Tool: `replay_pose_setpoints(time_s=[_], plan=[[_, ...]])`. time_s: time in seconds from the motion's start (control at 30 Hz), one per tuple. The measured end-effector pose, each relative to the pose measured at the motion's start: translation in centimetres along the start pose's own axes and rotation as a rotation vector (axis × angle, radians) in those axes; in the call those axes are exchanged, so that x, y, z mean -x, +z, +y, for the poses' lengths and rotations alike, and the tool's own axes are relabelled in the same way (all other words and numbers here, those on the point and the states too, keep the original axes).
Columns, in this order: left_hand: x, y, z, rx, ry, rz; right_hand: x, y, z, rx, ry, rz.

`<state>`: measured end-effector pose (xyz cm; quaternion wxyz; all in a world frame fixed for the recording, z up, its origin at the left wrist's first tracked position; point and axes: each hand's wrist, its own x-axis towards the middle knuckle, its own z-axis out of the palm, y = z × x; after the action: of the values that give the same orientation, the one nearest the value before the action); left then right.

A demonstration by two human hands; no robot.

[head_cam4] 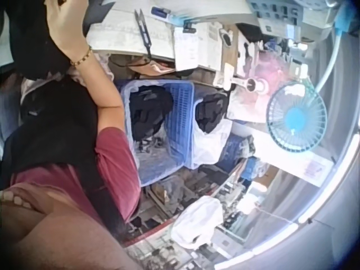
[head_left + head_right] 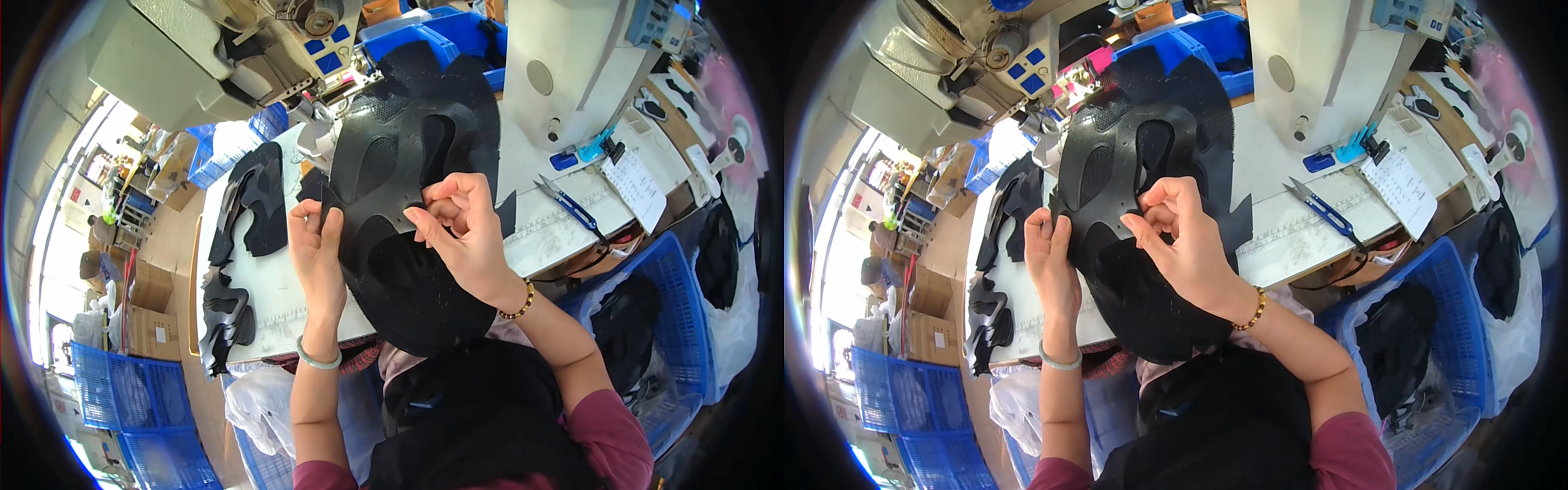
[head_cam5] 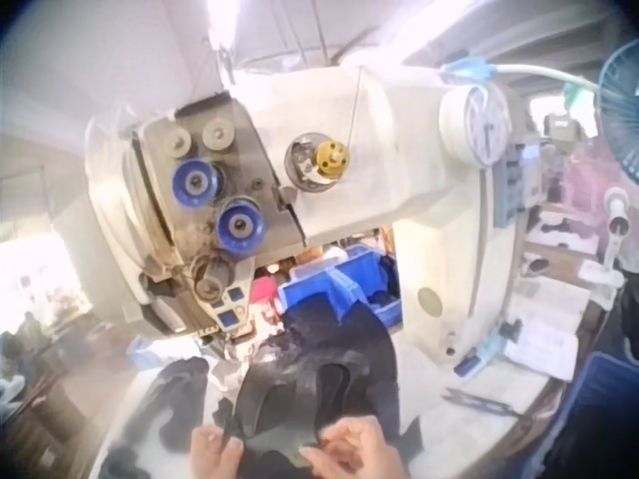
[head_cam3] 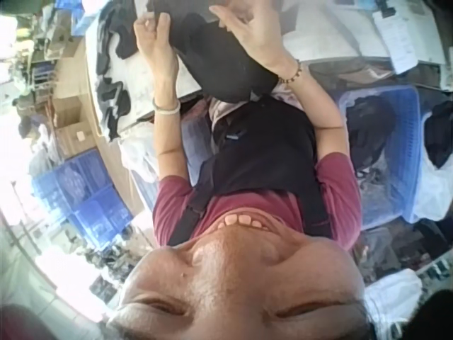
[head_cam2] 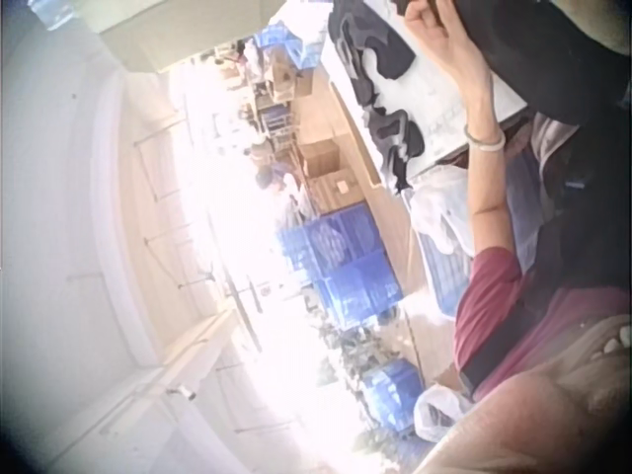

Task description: The person stitches shoe fabric pieces using an industrial sewing machine, trims loose threads using thread snips by hand, and aligns fabric components together around the machine needle to stitch them.

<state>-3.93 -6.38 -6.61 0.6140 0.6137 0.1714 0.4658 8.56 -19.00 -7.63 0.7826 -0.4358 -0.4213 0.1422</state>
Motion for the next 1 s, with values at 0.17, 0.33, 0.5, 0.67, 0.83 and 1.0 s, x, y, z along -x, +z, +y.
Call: replay_pose_setpoints(time_s=[0.17, 0.33, 0.5, 0.67, 0.83, 1.0], plan=[[-0.1, 0.3, -0.1, -0.016, 0.019, 0.009, -0.1, -0.4, 0.6, -0.014, 0.01, -0.003], [-0.4, 0.4, 0.1, -0.038, 0.052, 0.015, -0.4, -0.1, 0.3, -0.066, 0.032, 0.004], [-1.4, 1.2, 1.6, -0.056, 0.056, -0.017, -0.9, 0.3, 0.1, -0.102, 0.007, 0.032], [-3.5, 1.2, 2.9, -0.27, 0.146, -0.067, -4.0, -0.8, -0.2, -0.33, 0.396, -0.107], [-3.9, 1.1, 3.7, -0.486, 0.314, 0.017, -6.5, -1.4, -1.0, -0.402, 0.583, -0.38], [-4.6, 1.1, 4.0, -0.696, 0.476, -0.035, -7.0, -1.1, -1.7, -0.242, 0.56, -0.343]])
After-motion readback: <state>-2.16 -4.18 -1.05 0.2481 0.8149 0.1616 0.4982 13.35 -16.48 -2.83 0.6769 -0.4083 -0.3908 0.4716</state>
